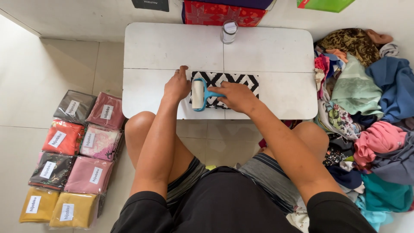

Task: The person uses a blue lint roller to roll over a black and white patterned fabric laid on a white table. The person repeatedly folds the fabric in half and continues rolling it until it is tightly rolled into a small bundle.

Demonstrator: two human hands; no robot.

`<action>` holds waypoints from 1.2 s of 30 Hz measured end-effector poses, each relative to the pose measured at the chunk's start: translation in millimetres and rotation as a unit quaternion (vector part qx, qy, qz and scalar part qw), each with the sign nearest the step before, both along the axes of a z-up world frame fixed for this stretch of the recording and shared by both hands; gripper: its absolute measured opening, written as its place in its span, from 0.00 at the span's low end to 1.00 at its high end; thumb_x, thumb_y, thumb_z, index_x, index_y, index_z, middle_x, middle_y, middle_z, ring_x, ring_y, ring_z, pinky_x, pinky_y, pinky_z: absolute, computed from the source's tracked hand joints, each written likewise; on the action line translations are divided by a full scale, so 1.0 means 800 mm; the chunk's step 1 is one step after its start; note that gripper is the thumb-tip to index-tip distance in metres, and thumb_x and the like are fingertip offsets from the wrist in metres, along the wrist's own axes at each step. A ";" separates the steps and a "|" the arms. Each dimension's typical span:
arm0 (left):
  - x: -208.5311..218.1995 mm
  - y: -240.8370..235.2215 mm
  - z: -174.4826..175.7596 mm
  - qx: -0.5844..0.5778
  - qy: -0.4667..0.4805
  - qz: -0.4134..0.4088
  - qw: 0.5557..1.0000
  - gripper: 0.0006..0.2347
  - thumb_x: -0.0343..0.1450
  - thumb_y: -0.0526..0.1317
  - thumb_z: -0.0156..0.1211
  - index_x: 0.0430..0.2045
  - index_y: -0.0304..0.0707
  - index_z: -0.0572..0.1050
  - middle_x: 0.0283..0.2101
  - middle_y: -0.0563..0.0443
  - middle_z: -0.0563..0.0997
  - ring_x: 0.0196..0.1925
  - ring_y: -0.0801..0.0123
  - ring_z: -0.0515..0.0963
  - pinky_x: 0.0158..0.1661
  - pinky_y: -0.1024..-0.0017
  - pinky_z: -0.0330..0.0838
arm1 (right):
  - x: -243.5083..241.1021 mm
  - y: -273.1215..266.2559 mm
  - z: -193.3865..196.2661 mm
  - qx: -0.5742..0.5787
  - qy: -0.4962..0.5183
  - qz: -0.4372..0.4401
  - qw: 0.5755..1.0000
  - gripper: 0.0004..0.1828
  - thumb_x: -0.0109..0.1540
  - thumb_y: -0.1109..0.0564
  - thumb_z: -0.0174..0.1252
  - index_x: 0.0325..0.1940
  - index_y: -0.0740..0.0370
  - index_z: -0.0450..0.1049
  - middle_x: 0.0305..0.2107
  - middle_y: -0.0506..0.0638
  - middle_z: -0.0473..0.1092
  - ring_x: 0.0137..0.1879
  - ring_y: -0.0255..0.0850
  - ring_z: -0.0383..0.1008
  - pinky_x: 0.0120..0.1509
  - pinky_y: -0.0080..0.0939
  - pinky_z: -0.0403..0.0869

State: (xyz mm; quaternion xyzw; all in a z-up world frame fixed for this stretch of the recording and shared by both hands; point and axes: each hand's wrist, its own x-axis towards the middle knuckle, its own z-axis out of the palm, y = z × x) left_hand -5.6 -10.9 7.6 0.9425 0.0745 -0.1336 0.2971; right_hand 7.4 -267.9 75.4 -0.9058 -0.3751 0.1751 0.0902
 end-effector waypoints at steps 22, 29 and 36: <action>-0.019 -0.031 -0.035 0.132 0.011 -0.126 0.983 0.19 0.67 0.39 0.67 0.53 0.48 0.73 0.65 0.41 0.65 0.64 0.48 0.70 0.53 0.51 0.75 | 0.013 -0.128 0.047 -0.046 0.165 -0.156 0.973 0.27 0.64 0.58 0.59 0.67 0.35 0.73 0.44 0.60 0.77 0.43 0.55 0.77 0.48 0.49 0.70; -0.019 -0.024 -0.031 0.070 0.015 -0.094 0.993 0.18 0.65 0.35 0.66 0.50 0.45 0.75 0.68 0.38 0.60 0.67 0.43 0.68 0.55 0.46 0.74 | 0.011 -0.201 0.084 -0.161 0.120 -0.245 0.949 0.27 0.62 0.51 0.60 0.66 0.35 0.75 0.47 0.60 0.79 0.50 0.60 0.80 0.57 0.55 0.75; -0.018 -0.044 0.038 0.056 -0.094 -0.102 0.989 0.15 0.69 0.30 0.61 0.51 0.39 0.74 0.63 0.36 0.66 0.67 0.42 0.68 0.59 0.46 0.68 | -0.030 -0.166 -0.010 -0.129 0.064 -0.283 0.948 0.29 0.66 0.44 0.49 0.73 0.43 0.62 0.45 0.57 0.76 0.46 0.56 0.81 0.49 0.58 0.79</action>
